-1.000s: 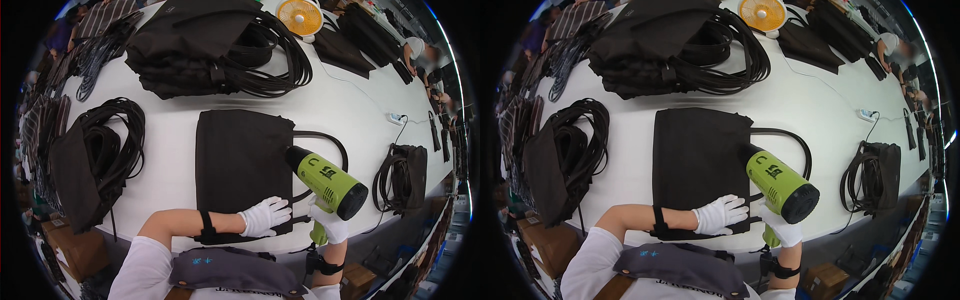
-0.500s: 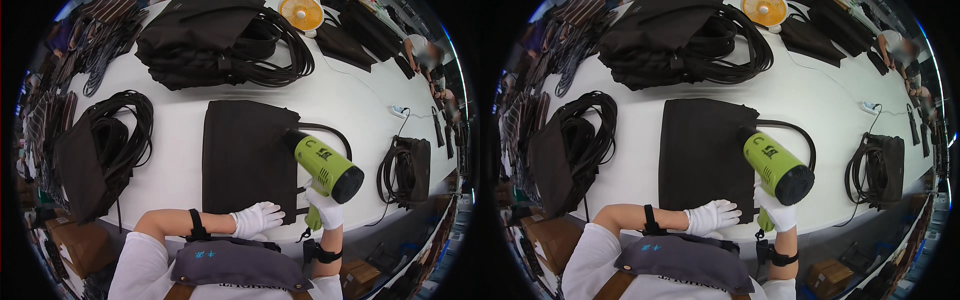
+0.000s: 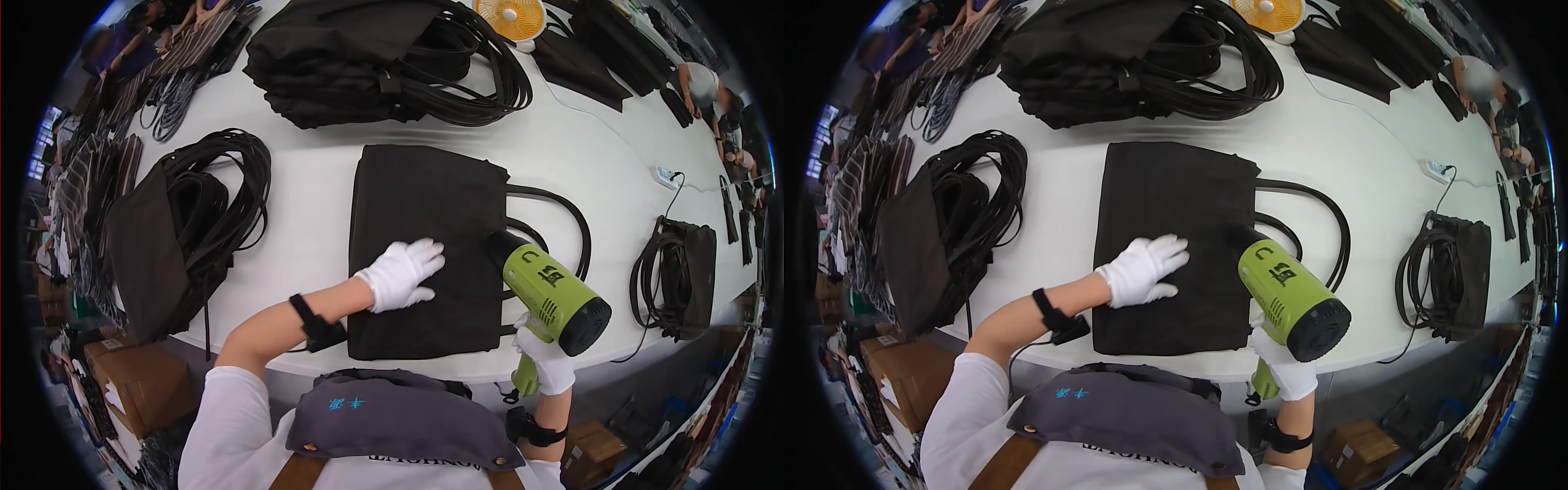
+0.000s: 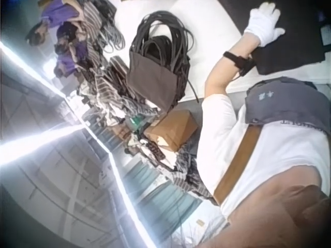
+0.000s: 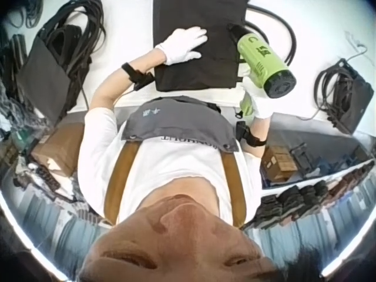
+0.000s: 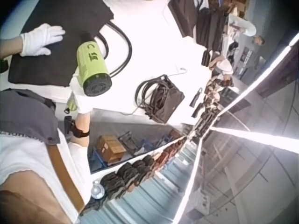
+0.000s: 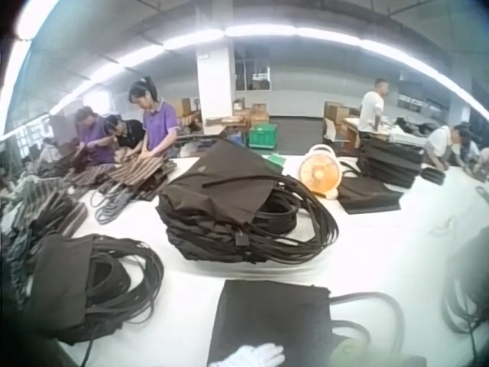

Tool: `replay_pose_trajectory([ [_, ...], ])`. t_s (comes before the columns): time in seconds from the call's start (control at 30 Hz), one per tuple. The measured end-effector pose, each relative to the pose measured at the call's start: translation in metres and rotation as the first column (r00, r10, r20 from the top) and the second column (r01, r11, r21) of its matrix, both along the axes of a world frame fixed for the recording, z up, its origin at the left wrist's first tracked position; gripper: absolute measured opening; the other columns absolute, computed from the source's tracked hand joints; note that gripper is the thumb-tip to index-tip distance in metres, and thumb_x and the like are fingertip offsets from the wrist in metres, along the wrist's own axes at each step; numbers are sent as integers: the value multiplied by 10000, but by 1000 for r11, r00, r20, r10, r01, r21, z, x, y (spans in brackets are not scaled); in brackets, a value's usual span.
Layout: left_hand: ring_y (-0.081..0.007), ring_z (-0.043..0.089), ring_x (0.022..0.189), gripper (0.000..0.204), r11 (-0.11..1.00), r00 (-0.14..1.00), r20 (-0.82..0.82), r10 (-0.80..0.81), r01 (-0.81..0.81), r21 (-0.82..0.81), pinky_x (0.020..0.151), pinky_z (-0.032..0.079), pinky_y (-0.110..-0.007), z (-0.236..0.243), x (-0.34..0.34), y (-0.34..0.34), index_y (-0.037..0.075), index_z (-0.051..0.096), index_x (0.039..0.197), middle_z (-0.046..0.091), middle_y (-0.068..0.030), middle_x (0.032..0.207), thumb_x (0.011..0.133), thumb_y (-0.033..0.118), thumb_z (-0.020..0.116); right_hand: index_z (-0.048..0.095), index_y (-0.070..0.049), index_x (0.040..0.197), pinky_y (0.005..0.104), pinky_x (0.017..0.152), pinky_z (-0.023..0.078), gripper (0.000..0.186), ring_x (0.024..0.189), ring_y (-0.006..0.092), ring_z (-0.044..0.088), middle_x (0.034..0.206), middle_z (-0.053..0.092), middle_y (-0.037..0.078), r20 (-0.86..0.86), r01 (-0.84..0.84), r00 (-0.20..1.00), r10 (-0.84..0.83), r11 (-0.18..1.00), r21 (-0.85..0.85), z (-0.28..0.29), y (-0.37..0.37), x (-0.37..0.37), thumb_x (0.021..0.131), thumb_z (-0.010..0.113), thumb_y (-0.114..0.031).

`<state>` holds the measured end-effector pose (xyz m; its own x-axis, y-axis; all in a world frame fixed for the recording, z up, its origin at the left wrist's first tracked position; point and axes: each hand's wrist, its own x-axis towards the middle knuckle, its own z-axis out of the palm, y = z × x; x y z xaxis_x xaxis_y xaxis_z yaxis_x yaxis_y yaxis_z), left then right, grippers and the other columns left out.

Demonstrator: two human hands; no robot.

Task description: The person uses a heat gun to smooth out or shape black tote bags at a workshop table.

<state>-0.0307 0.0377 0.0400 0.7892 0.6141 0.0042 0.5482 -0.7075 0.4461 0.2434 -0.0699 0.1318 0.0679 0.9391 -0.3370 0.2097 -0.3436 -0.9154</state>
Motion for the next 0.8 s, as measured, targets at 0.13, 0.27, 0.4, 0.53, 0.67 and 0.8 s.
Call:
replay_pose_trajectory([
  [0.13, -358, 395, 1274, 687, 995, 998, -53, 18, -12, 103, 967, 350, -473, -10, 43, 9, 18, 491, 1245, 435, -198, 1356, 772, 491, 649, 586, -18, 984, 250, 580, 483, 251, 655, 110, 583, 832, 609, 41, -67, 55, 996, -60, 996, -70, 12, -2, -5, 739, 604, 32],
  [0.27, -347, 437, 1212, 717, 954, 945, 142, -294, 282, 98, 940, 363, -471, -16, 58, -54, 18, 505, 1209, 476, -180, 1286, 706, 496, 684, 596, -39, 979, 252, 596, 486, 248, 677, 102, 585, 817, 615, 27, -24, 118, 993, -120, 991, -68, 15, -20, -2, 737, 631, 1],
  [0.4, -317, 430, 1236, 714, 994, 994, 41, -106, 107, -24, 965, 355, -445, -14, 51, -2, 18, 494, 1229, 476, -152, 1302, 680, 406, 733, 600, -37, 970, 252, 598, 488, 251, 666, 107, 594, 819, 616, 30, 11, 162, 987, -161, 984, -76, 17, -21, 2, 724, 635, -3],
  [0.53, -347, 387, 1257, 685, 950, 987, 97, 130, -152, 271, 973, 336, -452, -22, 66, 38, 17, 488, 1236, 470, -162, 1303, 738, 449, 677, 598, -33, 969, 254, 589, 488, 243, 659, 113, 597, 824, 613, 34, 9, 166, 986, -166, 983, -72, 18, -18, 6, 731, 621, 7],
  [0.67, -339, 400, 1250, 677, 982, 988, 86, -129, 116, 150, 1023, 305, -457, -25, 104, -16, 6, 498, 1232, 472, -179, 1308, 757, 460, 663, 598, -31, 970, 256, 572, 488, 234, 655, 114, 591, 826, 609, 32, -39, 220, 974, -222, 974, -42, 18, -10, 6, 741, 623, 6],
  [0.8, -339, 411, 1273, 672, 957, 948, 136, -288, 290, 8, 1072, 277, -457, -25, 100, -39, 13, 491, 1253, 444, -177, 1372, 776, 458, 650, 599, -29, 984, 257, 577, 493, 246, 654, 116, 588, 834, 607, 36, 0, 226, 974, -226, 974, -35, 22, -6, 13, 743, 637, 5],
])
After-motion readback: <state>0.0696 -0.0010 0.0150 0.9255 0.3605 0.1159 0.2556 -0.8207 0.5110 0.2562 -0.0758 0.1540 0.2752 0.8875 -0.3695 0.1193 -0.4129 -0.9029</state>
